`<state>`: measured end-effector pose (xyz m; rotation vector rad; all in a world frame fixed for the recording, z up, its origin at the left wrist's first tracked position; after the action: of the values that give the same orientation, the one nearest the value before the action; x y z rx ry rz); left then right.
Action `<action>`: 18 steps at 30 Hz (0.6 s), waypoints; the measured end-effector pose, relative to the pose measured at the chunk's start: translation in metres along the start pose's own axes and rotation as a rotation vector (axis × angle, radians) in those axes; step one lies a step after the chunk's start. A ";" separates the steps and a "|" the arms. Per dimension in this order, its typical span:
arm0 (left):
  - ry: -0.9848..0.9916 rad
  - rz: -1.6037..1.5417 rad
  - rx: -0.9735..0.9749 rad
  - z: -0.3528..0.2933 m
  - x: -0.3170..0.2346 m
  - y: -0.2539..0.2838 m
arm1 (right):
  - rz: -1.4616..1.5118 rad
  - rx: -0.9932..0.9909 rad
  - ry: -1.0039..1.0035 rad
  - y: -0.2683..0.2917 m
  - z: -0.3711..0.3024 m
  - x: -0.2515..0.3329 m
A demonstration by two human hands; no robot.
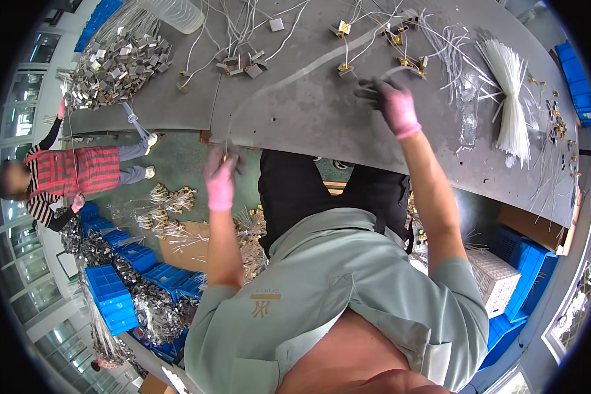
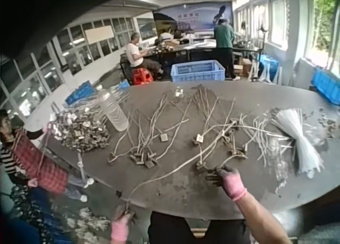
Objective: Assembling and sorting wire harnesses and connectors at a production workbench.
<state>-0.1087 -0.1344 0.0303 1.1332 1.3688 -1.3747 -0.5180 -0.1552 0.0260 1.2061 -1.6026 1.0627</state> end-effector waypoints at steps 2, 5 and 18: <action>0.153 -0.035 0.098 -0.021 0.000 0.005 | 0.089 -0.112 0.044 -0.019 0.015 0.012; 0.323 0.090 0.168 -0.048 0.009 0.012 | 0.262 -0.162 0.171 -0.022 0.022 0.038; 0.344 0.112 0.104 -0.071 0.040 0.019 | 0.235 -0.106 0.208 0.021 0.016 0.057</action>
<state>-0.0967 -0.0631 -0.0121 1.5473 1.4582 -1.2203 -0.5512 -0.1818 0.0724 0.8227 -1.6411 1.1924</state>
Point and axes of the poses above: each hand's wrist, its own z-axis towards the middle knuckle, its own y-axis out of the back of the hand, x = y × z, the point moved 2 cm from there along z, towards the middle knuckle, and after that the axes turned 14 degrees about -z, right-handed, at the moved point
